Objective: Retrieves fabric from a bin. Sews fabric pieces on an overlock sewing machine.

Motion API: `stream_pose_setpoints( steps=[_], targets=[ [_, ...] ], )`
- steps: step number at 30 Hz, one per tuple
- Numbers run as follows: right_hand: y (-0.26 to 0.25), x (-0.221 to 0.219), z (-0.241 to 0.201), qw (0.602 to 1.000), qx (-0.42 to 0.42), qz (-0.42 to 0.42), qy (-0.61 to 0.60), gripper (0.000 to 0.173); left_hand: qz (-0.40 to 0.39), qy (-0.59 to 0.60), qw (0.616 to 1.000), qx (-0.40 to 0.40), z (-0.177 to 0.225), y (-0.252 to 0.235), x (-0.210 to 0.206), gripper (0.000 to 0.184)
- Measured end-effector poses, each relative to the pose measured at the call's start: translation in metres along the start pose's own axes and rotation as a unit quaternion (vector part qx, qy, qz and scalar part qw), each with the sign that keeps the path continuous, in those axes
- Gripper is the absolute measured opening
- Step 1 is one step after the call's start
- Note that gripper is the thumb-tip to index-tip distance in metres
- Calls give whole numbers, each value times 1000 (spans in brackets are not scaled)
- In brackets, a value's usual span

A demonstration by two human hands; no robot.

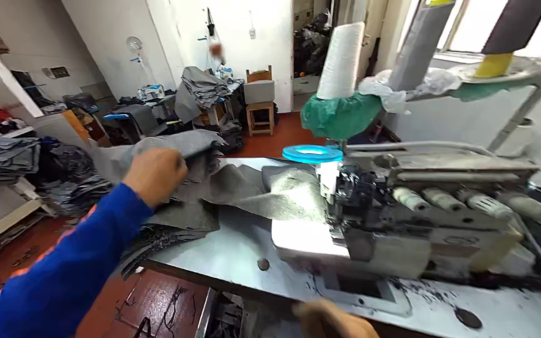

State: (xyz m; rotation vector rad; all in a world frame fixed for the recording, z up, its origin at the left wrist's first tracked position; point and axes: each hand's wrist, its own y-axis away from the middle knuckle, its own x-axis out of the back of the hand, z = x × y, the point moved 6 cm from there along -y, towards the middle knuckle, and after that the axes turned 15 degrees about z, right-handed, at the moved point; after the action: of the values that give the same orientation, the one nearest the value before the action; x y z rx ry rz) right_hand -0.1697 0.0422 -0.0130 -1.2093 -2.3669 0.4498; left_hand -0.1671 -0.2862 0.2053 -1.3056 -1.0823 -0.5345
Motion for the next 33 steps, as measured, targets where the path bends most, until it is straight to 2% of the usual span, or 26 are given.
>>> stream_pose_setpoints(
  steps=[3,4,6,8,9,11,13,15,17,18,20,22,24,28,30,33],
  targets=[
    [-24,-39,3,991,-34,-33,-125,107,-12,132,984,-120,122,59,-17,29],
    [-29,-49,2,981,-80,-11,-175,110,-11,204,970,-135,153,69,-26,28],
    [-32,-63,-1,939,-197,102,-261,68,-31,355,924,-141,195,80,-54,25],
    [-28,-73,7,897,-279,212,-270,33,-52,445,881,-153,206,89,-81,28],
    [-23,-75,13,880,-315,239,-262,18,-50,455,872,-174,203,94,-87,30],
    [-8,-72,23,885,-323,187,-276,16,-20,401,884,-239,191,106,-88,34],
    [11,-55,26,923,-257,107,-266,19,38,309,908,-282,181,123,-86,38],
    [29,-15,28,961,-207,82,-161,22,97,260,919,-281,180,136,-89,46],
    [37,56,23,979,-164,111,53,22,150,257,920,-256,187,136,-96,53],
    [36,102,17,963,-142,152,174,24,176,263,916,-244,190,132,-101,53],
    [26,191,0,889,-102,256,366,23,232,299,897,-227,194,122,-110,45],
    [-5,265,-11,821,-119,317,459,25,277,339,873,-214,195,115,-121,35],
    [-41,320,6,778,-179,323,508,29,304,342,864,-209,197,112,-126,32],
    [-73,376,87,717,-359,208,561,32,312,301,876,-210,203,112,-125,36],
    [-77,379,101,713,-365,193,566,30,289,303,881,-219,203,107,-123,38],
    [-65,377,90,745,-290,235,553,32,208,301,906,-215,199,92,-121,52]
  ],
)
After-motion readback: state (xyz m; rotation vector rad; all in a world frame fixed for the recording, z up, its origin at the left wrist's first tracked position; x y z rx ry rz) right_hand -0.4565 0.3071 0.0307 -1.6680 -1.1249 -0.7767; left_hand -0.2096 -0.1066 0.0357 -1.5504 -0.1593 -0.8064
